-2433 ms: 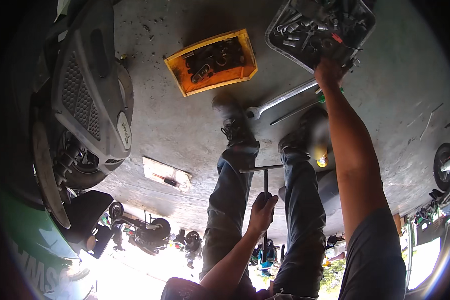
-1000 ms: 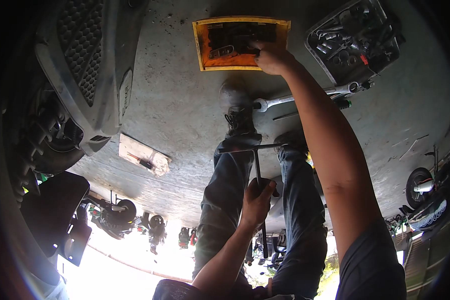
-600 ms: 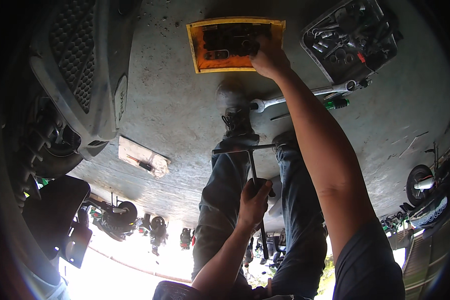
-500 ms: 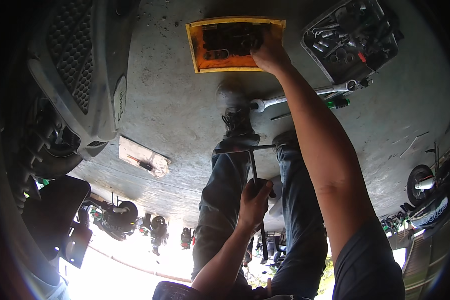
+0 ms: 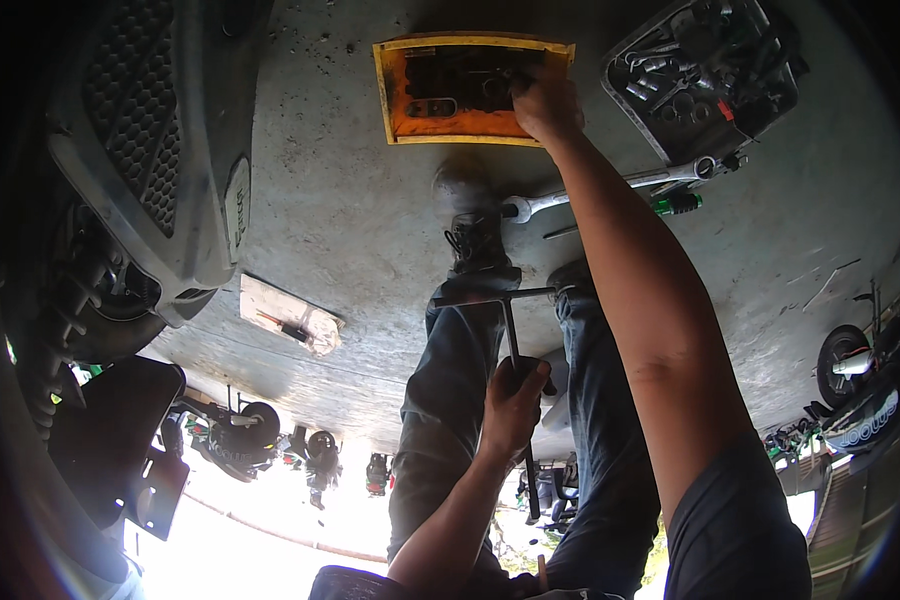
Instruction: The person works on a green motorcycle, using a T-handle socket wrench to unscrew bolts from the frame inside the storage compartment under the seat. The person then removes the seat assembly and sets it aside.
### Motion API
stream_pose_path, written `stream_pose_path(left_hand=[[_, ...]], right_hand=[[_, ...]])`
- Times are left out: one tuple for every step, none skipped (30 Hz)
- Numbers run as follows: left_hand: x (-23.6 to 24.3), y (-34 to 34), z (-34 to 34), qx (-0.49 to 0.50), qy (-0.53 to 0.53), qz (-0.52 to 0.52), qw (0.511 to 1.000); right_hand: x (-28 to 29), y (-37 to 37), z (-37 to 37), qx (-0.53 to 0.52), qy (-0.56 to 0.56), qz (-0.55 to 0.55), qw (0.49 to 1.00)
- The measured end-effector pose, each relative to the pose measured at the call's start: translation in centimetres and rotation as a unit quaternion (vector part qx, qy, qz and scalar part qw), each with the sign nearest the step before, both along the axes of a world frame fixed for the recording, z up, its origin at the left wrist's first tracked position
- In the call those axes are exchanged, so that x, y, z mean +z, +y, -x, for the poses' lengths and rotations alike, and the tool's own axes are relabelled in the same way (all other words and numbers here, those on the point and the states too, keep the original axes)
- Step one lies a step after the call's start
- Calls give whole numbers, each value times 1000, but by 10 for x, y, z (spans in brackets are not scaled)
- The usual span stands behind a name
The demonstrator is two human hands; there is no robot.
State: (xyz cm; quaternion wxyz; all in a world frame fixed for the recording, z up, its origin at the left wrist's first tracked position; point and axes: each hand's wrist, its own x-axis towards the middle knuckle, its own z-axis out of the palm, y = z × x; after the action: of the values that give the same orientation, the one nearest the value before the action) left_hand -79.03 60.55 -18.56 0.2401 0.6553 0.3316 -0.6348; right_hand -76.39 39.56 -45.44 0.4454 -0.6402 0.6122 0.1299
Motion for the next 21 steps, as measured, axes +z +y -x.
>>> stream_pose_path(left_hand=[[0, 0, 0, -1, 0, 0, 1000], [1, -1, -1, 7, -1, -1, 1000], [2, -1, -2, 14, -2, -1, 1000], [3, -4, -4, 13, -2, 0, 1000], [3, -6, -4, 10, 4, 1, 1000], [3, -7, -3, 6, 10, 3, 1000], [2, -6, -4, 5, 12, 4, 1000], [2, -5, -3, 2, 14, 4, 1000], [1, -5, -3, 0, 16, 5, 1000], [1, 0, -6, 2, 8, -3, 1000], [2, 2, -6, 16, 7, -2, 1000], [3, 3, -7, 31, 6, -2, 999], [3, 2, -8, 30, 8, -1, 1000], [3, 1, -9, 23, 12, -3, 1000], [4, 0, -11, 16, 15, -5, 1000], [4, -1, -12, 16, 17, -4, 1000], [4, -2, -13, 22, 18, -2, 1000], [4, -3, -13, 30, 20, 0, 999], [4, -3, -13, 29, 20, 0, 999], [4, -1, -11, 41, 7, 1, 999], [3, 0, -10, 53, -6, 1, 999]], right_hand=[[1, -2, -5, -22, 35, 5, 999], [2, -3, -10, -44, 70, 10, 997], [1, -3, -17, -45, 69, 9, 997], [-5, -7, -23, -106, 109, -18, 988], [-16, -11, -23, -167, 150, -44, 973], [-27, -16, -23, -169, 153, -40, 973], [-36, -17, -27, -138, 168, -20, 976], [-42, -18, -26, -107, 184, 1, 977], [-48, -17, -21, -110, 187, 4, 976], [-32, -8, -37, -160, 171, -8, 972], [-22, -6, -41, -213, 160, -13, 964], [-18, -6, -42, -213, 160, -13, 964], [-17, -7, -41, -222, 153, -16, 963], [-16, -7, -40, -231, 146, -18, 962], [-15, -6, -40, -231, 147, -18, 962], [-16, -4, -39, -239, 141, 1, 961], [-18, -3, -39, -246, 135, 20, 960], [-20, -4, -40, -246, 136, 21, 959], [-21, -3, -43, -234, 153, 40, 959], [-22, -3, -45, -222, 169, 58, 958], [-23, -2, -48, -223, 170, 58, 958]])
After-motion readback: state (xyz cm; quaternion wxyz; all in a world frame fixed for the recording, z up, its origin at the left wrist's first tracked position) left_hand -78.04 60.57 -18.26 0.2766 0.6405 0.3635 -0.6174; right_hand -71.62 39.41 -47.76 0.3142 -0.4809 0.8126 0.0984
